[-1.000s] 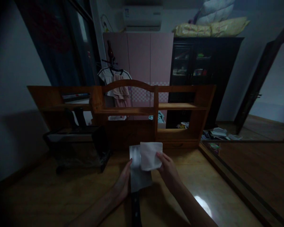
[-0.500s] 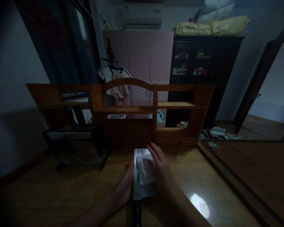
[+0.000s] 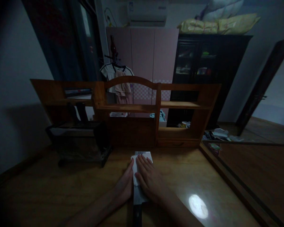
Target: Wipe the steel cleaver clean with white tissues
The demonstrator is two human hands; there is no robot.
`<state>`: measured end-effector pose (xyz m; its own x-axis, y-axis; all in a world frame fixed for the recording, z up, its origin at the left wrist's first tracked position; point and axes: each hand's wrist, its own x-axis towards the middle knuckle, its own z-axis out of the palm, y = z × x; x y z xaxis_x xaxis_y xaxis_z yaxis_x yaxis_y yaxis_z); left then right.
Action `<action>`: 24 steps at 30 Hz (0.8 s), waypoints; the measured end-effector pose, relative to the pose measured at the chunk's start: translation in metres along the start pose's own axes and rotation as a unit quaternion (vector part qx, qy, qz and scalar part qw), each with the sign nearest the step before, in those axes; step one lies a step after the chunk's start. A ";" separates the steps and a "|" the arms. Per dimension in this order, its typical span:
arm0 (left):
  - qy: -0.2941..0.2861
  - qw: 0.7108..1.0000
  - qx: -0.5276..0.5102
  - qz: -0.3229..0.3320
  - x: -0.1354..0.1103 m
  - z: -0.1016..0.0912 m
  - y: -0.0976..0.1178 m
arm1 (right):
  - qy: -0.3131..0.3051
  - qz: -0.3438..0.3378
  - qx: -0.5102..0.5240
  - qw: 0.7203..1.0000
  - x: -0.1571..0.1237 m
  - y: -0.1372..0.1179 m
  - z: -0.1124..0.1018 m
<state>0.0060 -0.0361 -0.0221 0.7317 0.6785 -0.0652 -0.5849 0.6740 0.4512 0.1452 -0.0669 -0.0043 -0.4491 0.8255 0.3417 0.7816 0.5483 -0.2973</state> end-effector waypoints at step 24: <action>-0.046 0.997 -0.058 -0.017 -0.001 0.012 -0.001 | -0.009 0.076 0.039 0.996 -0.005 0.043 0.017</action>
<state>0.0104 -0.0409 -0.0119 0.7772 0.6293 0.0051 -0.5924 0.7288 0.3433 0.1744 -0.0454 -0.0341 -0.3363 0.9017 0.2717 0.8054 0.4249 -0.4131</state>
